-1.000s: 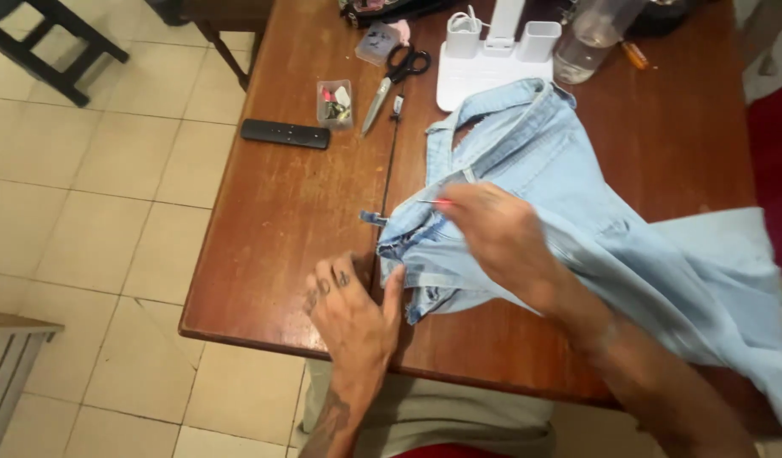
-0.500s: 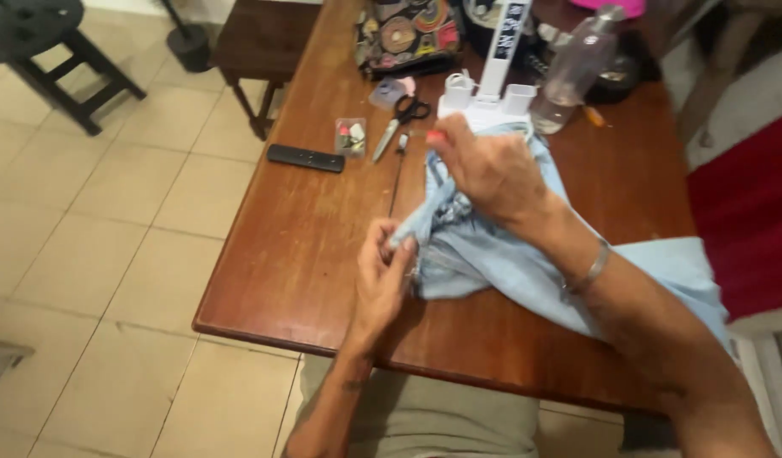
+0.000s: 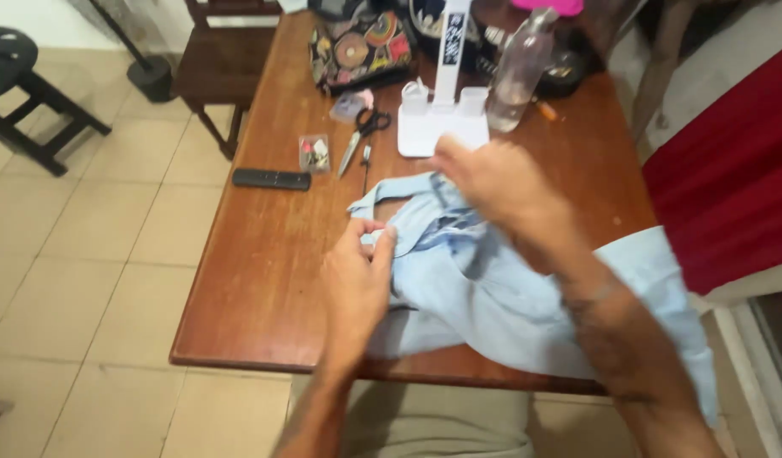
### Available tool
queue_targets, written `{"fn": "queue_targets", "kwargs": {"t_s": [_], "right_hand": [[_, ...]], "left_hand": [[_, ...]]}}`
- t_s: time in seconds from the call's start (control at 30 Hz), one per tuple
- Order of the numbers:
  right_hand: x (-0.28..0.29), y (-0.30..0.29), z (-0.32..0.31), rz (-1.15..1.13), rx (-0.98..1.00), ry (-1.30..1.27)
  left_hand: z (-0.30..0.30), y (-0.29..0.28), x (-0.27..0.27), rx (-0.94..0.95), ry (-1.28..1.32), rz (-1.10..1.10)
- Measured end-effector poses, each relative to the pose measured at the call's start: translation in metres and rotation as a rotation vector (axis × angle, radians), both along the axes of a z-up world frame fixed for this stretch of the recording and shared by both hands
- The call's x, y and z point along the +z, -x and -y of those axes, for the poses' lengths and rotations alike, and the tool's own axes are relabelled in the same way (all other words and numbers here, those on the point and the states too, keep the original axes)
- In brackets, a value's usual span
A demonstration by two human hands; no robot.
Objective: Removing a fabric strip from denim jeans using a seam ripper
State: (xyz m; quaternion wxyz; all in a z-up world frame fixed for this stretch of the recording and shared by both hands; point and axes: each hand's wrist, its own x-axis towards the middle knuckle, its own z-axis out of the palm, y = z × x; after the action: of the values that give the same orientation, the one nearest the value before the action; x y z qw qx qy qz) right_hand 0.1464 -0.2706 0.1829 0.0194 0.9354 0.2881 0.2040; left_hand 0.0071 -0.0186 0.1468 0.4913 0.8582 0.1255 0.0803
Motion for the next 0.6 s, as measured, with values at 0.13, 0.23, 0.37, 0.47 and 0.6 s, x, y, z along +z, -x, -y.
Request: {"fn": "queue_targets", "kwargs": {"t_s": [0.13, 0.23, 0.37, 0.47, 0.6], "right_hand": [[-0.105, -0.015, -0.047, -0.086, 0.102, -0.100], [-0.064, 0.012, -0.067, 0.449, 0.132, 0.072], [-0.003, 0.113, -0.090, -0.427, 0.251, -1.027], [-0.055, 0.136, -0.106, -0.778, 0.193, -1.317], [-0.146, 0.112, -0.099, -0.877, 0.104, -1.436]], "left_hand": [[0.008, 0.024, -0.061, 0.154, -0.241, 0.105], [-0.009, 0.034, -0.098, 0.233, -0.594, 0.361], [-0.022, 0.036, -0.110, 0.133, -0.811, 0.437], [-0.024, 0.028, -0.104, -0.127, -0.788, 0.284], [-0.028, 0.018, -0.122, -0.232, -0.640, 0.023]]}}
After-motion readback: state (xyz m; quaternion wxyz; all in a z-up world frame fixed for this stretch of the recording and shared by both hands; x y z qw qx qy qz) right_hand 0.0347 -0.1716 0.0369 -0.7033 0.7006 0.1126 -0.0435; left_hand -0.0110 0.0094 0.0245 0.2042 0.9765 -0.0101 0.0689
